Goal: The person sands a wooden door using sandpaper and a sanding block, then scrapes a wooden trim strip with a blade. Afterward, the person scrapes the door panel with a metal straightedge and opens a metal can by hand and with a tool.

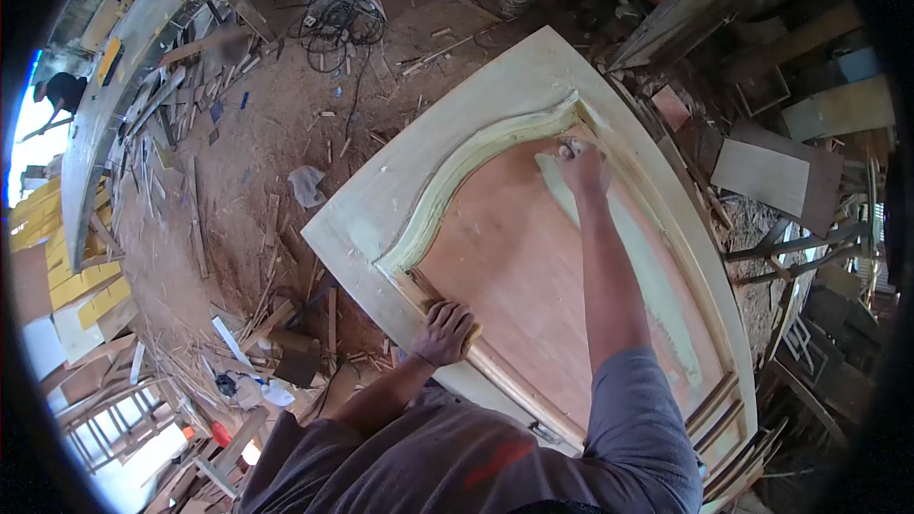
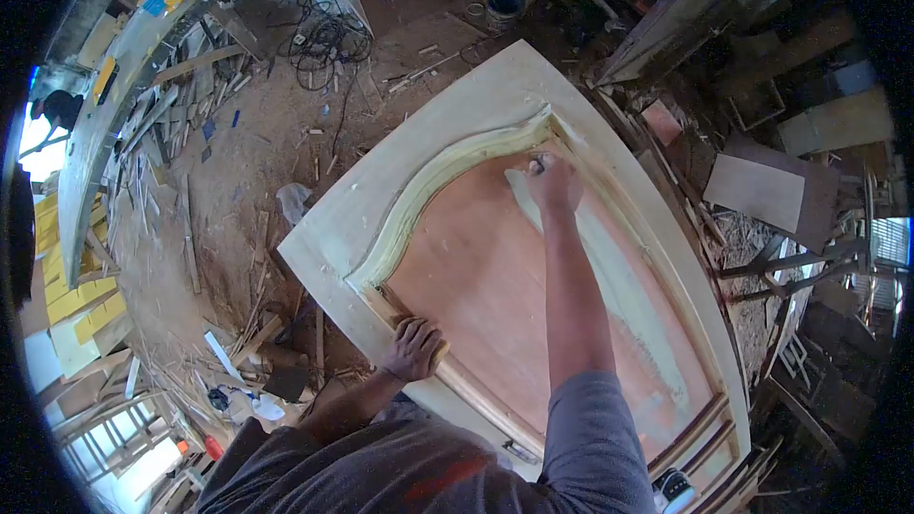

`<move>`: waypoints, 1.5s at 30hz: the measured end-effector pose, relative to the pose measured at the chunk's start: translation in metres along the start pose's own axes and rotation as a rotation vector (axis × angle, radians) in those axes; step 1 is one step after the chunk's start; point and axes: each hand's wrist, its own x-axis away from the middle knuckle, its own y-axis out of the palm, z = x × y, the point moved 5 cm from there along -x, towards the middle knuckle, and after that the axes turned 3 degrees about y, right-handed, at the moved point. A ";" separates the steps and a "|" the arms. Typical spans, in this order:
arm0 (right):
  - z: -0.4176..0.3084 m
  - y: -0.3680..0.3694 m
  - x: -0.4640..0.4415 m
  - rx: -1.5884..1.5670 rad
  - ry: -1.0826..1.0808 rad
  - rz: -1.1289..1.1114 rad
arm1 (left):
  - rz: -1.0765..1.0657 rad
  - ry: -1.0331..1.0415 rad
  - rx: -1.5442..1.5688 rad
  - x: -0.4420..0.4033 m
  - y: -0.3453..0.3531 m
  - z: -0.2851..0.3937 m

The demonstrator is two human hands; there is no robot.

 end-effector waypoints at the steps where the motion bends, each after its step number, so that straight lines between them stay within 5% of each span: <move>1: -0.001 0.001 -0.007 -0.003 0.067 -0.028 | -0.004 -0.001 0.006 0.003 0.000 0.001; 3: 0.001 0.000 -0.016 0.005 0.214 -0.095 | 0.001 0.007 0.013 0.005 -0.003 0.005; 14: -0.026 0.011 0.028 -0.061 0.001 -0.065 | -0.030 -0.002 0.030 0.009 -0.003 -0.001; 16: -0.038 0.017 0.072 -0.131 -0.172 0.008 | -0.047 -0.010 0.022 0.009 -0.001 -0.001; 18: -0.054 0.025 0.113 -0.012 -0.083 -0.201 | -0.078 -0.023 0.010 0.012 0.001 -0.002; 24: -0.084 0.008 0.272 -0.005 -0.255 -0.417 | -0.133 0.005 -0.056 0.015 0.001 -0.002; 32: -0.091 0.026 0.213 -0.050 -0.300 -0.128 | -0.102 -0.011 -0.031 0.017 0.001 -0.001; 38: -0.083 0.011 0.237 -0.002 -0.327 -0.298 | -0.045 -0.016 -0.039 0.018 -0.001 -0.002; 40: -0.103 0.029 0.217 -0.109 -0.374 -0.154 | -0.045 -0.001 -0.025 0.017 -0.002 0.002; 45: -0.140 0.022 0.186 -0.066 -0.236 -0.273 | -0.009 0.032 -0.005 0.014 -0.003 0.000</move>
